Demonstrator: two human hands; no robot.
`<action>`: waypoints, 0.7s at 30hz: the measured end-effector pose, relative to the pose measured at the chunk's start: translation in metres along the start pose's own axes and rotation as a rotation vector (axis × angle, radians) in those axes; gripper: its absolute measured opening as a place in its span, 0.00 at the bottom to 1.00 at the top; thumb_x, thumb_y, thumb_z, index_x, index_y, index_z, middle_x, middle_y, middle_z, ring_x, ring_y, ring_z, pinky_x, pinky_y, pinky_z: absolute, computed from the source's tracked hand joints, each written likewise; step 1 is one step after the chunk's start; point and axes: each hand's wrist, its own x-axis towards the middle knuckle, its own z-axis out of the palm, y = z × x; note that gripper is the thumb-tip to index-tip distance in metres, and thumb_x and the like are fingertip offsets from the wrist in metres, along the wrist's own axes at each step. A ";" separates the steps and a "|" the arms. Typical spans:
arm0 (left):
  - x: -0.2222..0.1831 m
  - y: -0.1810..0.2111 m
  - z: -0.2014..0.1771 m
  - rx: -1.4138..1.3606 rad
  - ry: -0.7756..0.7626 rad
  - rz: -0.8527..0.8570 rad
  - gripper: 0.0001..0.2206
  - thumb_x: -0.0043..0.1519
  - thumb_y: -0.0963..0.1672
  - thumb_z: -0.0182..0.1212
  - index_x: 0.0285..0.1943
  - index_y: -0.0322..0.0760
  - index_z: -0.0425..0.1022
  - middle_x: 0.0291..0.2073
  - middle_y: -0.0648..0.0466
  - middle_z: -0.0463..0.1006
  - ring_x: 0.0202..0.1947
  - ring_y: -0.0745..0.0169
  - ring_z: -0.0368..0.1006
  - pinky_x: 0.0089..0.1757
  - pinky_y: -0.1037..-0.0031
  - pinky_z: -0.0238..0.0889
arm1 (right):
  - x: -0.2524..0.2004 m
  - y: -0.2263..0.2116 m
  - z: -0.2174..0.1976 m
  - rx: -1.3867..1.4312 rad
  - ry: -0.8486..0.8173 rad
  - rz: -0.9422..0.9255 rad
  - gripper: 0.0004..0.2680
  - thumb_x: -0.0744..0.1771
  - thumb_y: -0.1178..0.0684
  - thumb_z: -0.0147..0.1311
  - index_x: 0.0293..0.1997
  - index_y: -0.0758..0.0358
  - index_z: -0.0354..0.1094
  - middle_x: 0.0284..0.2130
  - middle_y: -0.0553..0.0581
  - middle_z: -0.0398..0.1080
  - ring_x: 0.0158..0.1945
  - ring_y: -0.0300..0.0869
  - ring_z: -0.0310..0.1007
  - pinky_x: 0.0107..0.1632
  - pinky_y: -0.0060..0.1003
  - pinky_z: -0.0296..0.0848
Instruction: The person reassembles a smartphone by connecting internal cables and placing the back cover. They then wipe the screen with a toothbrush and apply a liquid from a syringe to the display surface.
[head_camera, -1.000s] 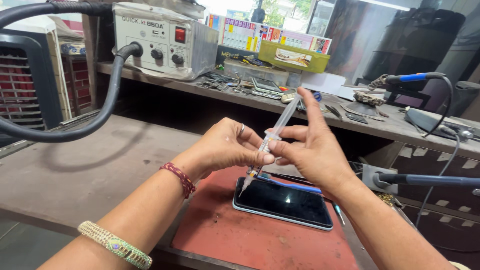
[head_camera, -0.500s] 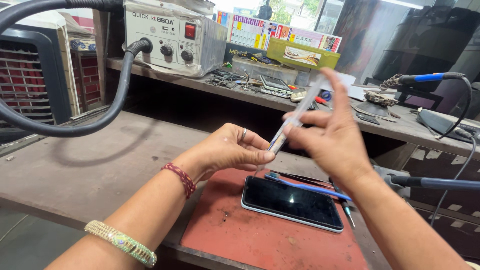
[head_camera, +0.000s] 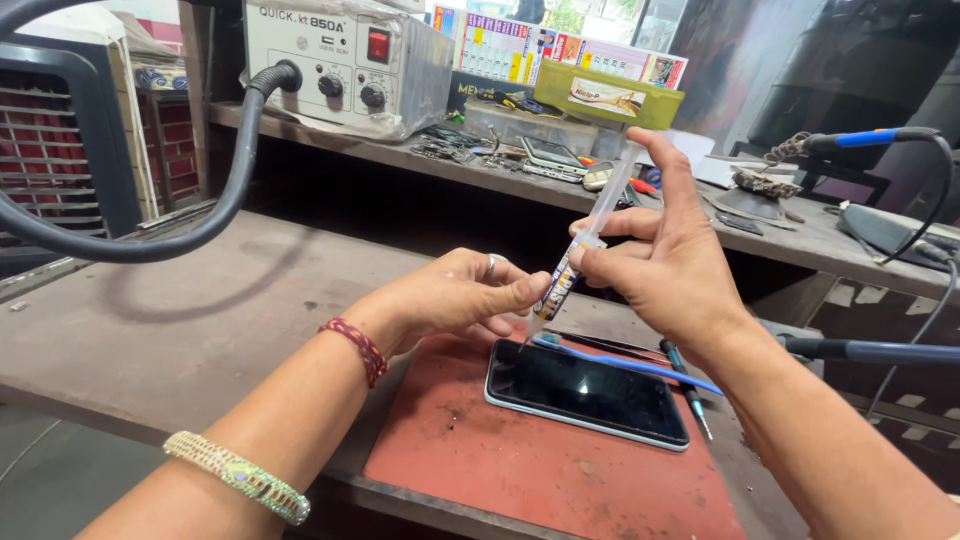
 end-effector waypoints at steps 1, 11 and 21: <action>0.001 0.001 0.000 0.019 0.007 0.004 0.28 0.54 0.58 0.64 0.52 0.35 0.82 0.41 0.54 0.84 0.34 0.72 0.75 0.38 0.79 0.72 | 0.002 -0.001 -0.001 0.013 -0.008 -0.010 0.38 0.60 0.66 0.61 0.76 0.43 0.40 0.40 0.62 0.79 0.31 0.36 0.79 0.39 0.35 0.79; 0.004 0.006 0.009 0.104 -0.061 -0.003 0.24 0.50 0.50 0.74 0.52 0.35 0.81 0.39 0.53 0.85 0.37 0.71 0.78 0.38 0.78 0.70 | 0.000 -0.011 -0.021 -0.131 -0.047 0.071 0.39 0.58 0.66 0.62 0.75 0.39 0.44 0.38 0.59 0.78 0.30 0.36 0.79 0.35 0.34 0.78; 0.017 0.012 0.031 0.200 -0.111 0.017 0.27 0.51 0.51 0.73 0.56 0.34 0.80 0.41 0.51 0.86 0.39 0.68 0.79 0.41 0.76 0.72 | -0.003 -0.018 -0.046 -0.421 -0.013 0.236 0.38 0.58 0.62 0.64 0.74 0.31 0.48 0.36 0.55 0.78 0.27 0.38 0.73 0.32 0.36 0.73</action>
